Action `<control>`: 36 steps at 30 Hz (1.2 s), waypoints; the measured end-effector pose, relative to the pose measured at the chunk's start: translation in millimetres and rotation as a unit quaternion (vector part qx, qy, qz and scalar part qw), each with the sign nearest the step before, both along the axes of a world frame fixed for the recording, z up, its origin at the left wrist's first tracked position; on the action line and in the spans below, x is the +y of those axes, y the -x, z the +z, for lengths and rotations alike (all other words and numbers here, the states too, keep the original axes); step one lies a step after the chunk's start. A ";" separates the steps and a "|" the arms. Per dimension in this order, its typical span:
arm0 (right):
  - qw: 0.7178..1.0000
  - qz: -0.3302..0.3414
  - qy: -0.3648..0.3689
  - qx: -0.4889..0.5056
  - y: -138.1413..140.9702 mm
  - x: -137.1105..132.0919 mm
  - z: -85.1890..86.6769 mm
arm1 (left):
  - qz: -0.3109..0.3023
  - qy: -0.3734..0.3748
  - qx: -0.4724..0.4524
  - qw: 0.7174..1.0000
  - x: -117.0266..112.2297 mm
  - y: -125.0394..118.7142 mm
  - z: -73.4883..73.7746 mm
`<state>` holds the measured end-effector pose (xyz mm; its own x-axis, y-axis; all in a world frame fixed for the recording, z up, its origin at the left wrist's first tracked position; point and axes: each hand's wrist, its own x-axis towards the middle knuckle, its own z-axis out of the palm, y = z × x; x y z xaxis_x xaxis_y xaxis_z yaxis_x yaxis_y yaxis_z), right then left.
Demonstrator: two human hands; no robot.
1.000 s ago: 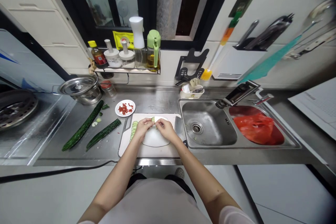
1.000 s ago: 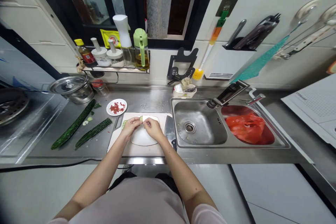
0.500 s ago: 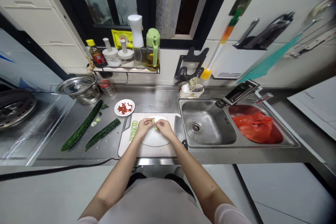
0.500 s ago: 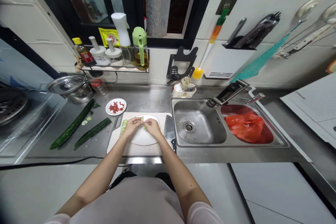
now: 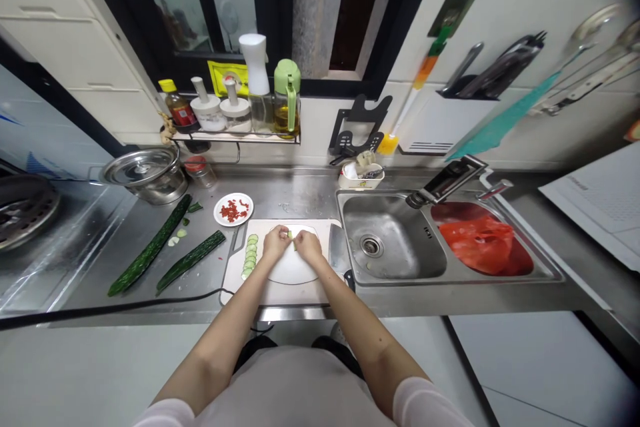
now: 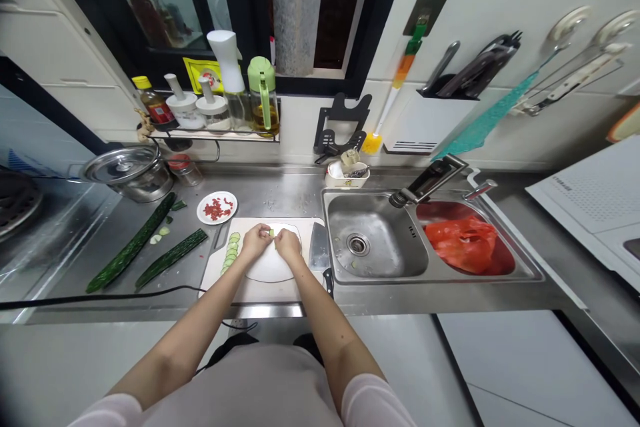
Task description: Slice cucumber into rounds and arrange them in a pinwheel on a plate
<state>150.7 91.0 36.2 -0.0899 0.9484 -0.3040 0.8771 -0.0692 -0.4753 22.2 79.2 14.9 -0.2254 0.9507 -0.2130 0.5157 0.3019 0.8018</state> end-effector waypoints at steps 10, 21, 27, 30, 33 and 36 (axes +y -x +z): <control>0.987 0.109 -0.021 -0.116 0.1 -17.0 9.6 | -0.056 0.038 0.179 0.982 -4.8 -2.3 17.5; 0.974 0.158 -0.033 -0.162 -0.6 -28.6 7.0 | -0.064 0.012 0.219 0.974 -8.1 -7.6 17.3; 0.974 0.157 -0.026 -0.162 0.5 -24.5 5.1 | -0.067 0.010 0.224 0.972 -5.8 -7.8 18.4; 0.974 0.157 -0.029 -0.162 1.0 -23.1 3.8 | -0.066 0.012 0.226 0.972 -5.2 -8.3 19.6; 0.974 0.153 -0.033 -0.163 1.6 -21.5 3.3 | -0.067 0.012 0.227 0.971 -3.9 -9.0 20.8; 0.975 0.152 -0.032 -0.162 2.0 -19.8 3.8 | -0.068 0.016 0.225 0.972 -2.0 -9.2 21.2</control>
